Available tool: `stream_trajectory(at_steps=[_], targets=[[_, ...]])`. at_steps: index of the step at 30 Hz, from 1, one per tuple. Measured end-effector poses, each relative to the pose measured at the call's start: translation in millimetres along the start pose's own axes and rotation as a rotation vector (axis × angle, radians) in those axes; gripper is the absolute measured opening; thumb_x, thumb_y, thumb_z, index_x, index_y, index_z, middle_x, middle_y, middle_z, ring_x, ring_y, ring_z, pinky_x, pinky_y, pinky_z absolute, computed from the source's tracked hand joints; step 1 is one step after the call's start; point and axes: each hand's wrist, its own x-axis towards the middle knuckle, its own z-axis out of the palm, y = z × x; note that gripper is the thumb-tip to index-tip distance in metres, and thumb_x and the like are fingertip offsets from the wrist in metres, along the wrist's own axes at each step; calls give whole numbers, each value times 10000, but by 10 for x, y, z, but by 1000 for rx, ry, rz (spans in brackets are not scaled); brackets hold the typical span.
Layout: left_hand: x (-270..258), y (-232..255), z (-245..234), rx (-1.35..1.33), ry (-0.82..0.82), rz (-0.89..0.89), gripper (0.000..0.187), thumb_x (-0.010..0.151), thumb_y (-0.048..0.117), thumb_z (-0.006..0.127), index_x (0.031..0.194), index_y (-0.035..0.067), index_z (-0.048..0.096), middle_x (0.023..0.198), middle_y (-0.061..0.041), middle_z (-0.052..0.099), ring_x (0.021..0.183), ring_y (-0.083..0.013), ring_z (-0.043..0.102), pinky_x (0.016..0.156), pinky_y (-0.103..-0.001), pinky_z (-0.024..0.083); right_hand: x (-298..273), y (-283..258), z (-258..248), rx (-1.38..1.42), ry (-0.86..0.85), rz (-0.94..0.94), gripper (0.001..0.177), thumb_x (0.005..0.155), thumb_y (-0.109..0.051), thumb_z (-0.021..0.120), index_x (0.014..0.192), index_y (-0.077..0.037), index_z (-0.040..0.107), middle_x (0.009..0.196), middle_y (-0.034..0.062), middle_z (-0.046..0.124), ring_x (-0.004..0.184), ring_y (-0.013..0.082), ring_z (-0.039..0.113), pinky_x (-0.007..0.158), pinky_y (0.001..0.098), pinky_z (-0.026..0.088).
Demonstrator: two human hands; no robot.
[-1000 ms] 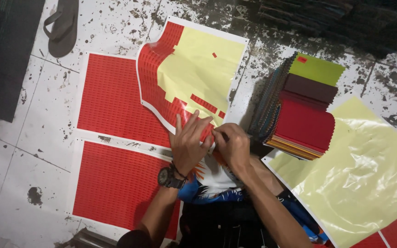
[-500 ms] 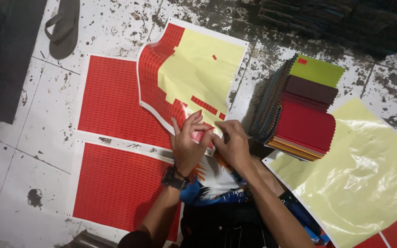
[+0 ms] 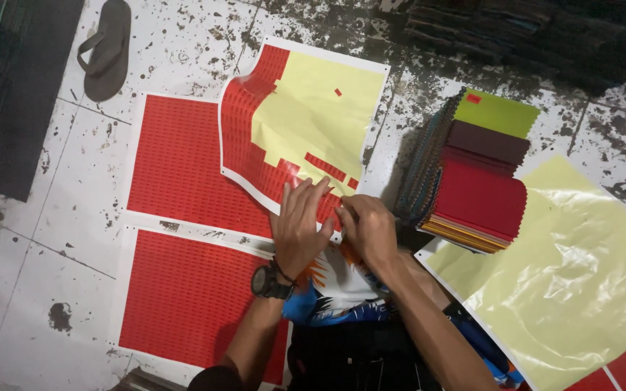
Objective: Peeling small red stickers from a sheet and applying them to the edges of various colored fabric swatches in a sample book.
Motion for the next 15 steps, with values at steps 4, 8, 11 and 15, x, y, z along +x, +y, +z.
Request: stream_trajectory(at_steps=[4, 8, 11, 15], targets=[[6, -4, 6, -4, -9, 2, 776, 706, 82, 806, 1439, 92, 550, 1258, -79, 680, 1280, -352, 580, 1195, -555, 291, 53, -24, -46, -47, -36, 75, 134, 884, -268, 771, 967, -164, 770, 847, 46, 728, 852, 292, 725, 714, 408, 597], [52, 83, -45, -123, 67, -67, 686, 722, 127, 752, 1387, 73, 594, 1257, -94, 681, 1246, -342, 613, 1187, -542, 296, 228, -257, -320, 264, -92, 268, 102, 892, -208, 765, 887, -111, 731, 984, 102, 675, 848, 352, 658, 714, 473, 548], [2, 95, 0, -331, 214, -168, 664, 802, 299, 728, 1386, 20, 581, 1190, -126, 695, 1102, -289, 694, 1133, -453, 405, 160, -151, -307, 668, -57, 358, 104, 871, -163, 796, 925, -93, 742, 1004, 56, 632, 845, 160, 585, 686, 281, 524], [102, 368, -135, -691, 185, -369, 781, 807, 179, 800, 1449, -68, 430, 1177, -246, 646, 989, -345, 737, 1007, -517, 535, 125, -393, -491, 957, -114, 428, 232, 800, -102, 694, 1007, -2, 721, 1084, 101, 550, 951, 187, 491, 770, 324, 518]])
